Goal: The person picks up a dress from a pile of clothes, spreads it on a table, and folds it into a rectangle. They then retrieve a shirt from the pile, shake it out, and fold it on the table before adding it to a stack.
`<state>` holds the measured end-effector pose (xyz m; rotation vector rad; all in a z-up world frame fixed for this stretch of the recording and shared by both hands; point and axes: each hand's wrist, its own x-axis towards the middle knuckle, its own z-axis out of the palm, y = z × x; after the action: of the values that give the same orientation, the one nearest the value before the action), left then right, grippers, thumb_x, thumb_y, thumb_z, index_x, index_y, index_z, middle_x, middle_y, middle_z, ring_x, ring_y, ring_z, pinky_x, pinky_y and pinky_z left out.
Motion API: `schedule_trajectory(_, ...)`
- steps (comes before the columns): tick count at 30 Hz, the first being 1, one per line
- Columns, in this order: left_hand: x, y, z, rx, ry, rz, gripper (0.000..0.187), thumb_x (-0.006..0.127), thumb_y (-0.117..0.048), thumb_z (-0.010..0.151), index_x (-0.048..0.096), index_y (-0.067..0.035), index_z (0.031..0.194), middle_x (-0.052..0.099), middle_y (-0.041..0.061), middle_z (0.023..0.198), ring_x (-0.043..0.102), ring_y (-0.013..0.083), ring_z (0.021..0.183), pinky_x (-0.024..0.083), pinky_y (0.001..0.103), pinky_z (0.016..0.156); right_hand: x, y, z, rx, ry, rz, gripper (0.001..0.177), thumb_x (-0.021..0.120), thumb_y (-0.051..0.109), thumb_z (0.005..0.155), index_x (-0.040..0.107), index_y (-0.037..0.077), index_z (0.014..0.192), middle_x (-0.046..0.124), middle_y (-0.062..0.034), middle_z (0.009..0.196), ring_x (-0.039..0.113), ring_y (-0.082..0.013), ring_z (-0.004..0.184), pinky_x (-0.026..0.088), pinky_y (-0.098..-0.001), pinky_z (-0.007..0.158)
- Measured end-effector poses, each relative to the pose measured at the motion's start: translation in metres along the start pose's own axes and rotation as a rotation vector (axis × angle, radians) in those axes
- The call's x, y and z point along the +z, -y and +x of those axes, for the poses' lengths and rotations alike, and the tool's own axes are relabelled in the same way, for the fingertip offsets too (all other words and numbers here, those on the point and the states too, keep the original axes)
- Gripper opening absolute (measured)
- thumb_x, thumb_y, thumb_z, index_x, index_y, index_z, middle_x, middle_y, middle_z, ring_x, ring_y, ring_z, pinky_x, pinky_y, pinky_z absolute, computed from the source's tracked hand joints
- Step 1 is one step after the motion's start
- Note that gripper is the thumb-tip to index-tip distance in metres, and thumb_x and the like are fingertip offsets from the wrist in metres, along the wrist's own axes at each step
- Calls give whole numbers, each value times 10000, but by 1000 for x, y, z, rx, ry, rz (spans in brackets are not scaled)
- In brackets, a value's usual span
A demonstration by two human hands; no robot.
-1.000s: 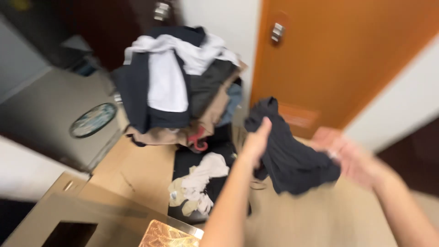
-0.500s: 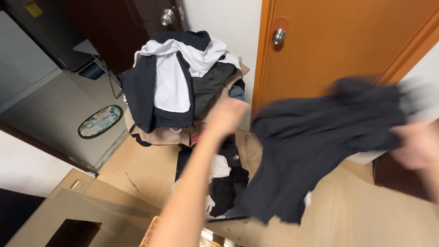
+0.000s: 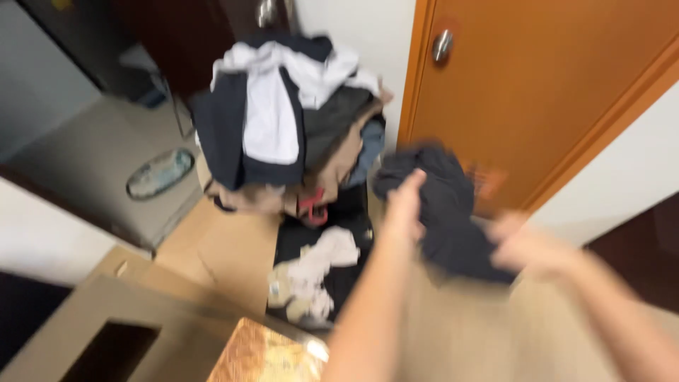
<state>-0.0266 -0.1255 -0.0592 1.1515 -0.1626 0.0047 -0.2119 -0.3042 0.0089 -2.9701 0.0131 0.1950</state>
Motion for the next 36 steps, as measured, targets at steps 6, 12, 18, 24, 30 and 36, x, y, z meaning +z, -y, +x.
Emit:
schedule_trajectory(6, -45, -186, 2, -252, 425, 281, 540, 689, -258, 836, 536, -119, 1335, 654, 49, 1212, 705, 220, 984, 621, 456, 630, -46, -102, -46, 207, -632, 839, 209, 663, 103, 1019, 672, -35, 1176, 716, -155, 1012, 644, -176, 955, 507, -301, 826)
schedule_trajectory(12, -95, -177, 46, -417, 168, 298, 434, 494, -380, 994, 659, -84, 1264, 718, 83, 1173, 704, 246, 986, 654, 394, 671, -102, -71, -39, 448, -692, 1060, 302, 542, 273, 1055, 644, 5, 1150, 710, -141, 975, 693, -201, 842, 569, -349, 780)
schedule_trajectory(18, -104, -304, 27, 437, 42, 1333, 359, 542, -288, 988, 693, -64, 1223, 740, 219, 992, 691, 379, 907, 517, 478, 719, -94, -65, 2, 132, -729, 809, 276, 758, 212, 1034, 690, -42, 1118, 704, -143, 981, 678, -195, 870, 560, -331, 800)
schedule_trajectory(24, -153, -456, 48, 152, -2, 277, 329, 434, -233, 971, 637, 19, 1027, 714, 103, 763, 738, 244, 589, 618, 381, 466, -164, 42, 59, -65, -861, 271, 309, 706, 294, 1000, 705, 44, 1181, 680, -141, 1022, 630, -236, 869, 485, -328, 780)
schedule_trajectory(30, -309, -653, -24, 625, -46, 257, 411, 505, -346, 1104, 593, 14, 1282, 696, 189, 1129, 776, 260, 893, 710, 398, 743, -211, 210, 96, -103, -66, -313, 661, 860, 514, 756, 698, 206, 1318, 760, -33, 1155, 599, -259, 1116, 495, -334, 987)
schedule_trajectory(36, -429, -729, -106, 530, -490, 664, 491, 554, -253, 990, 363, -57, 1397, 641, 180, 1143, 725, 375, 942, 610, 516, 829, -215, 352, 105, -373, 486, 653, 595, 719, 375, 888, 576, 180, 1432, 741, -45, 1284, 675, -187, 1143, 542, -392, 993)
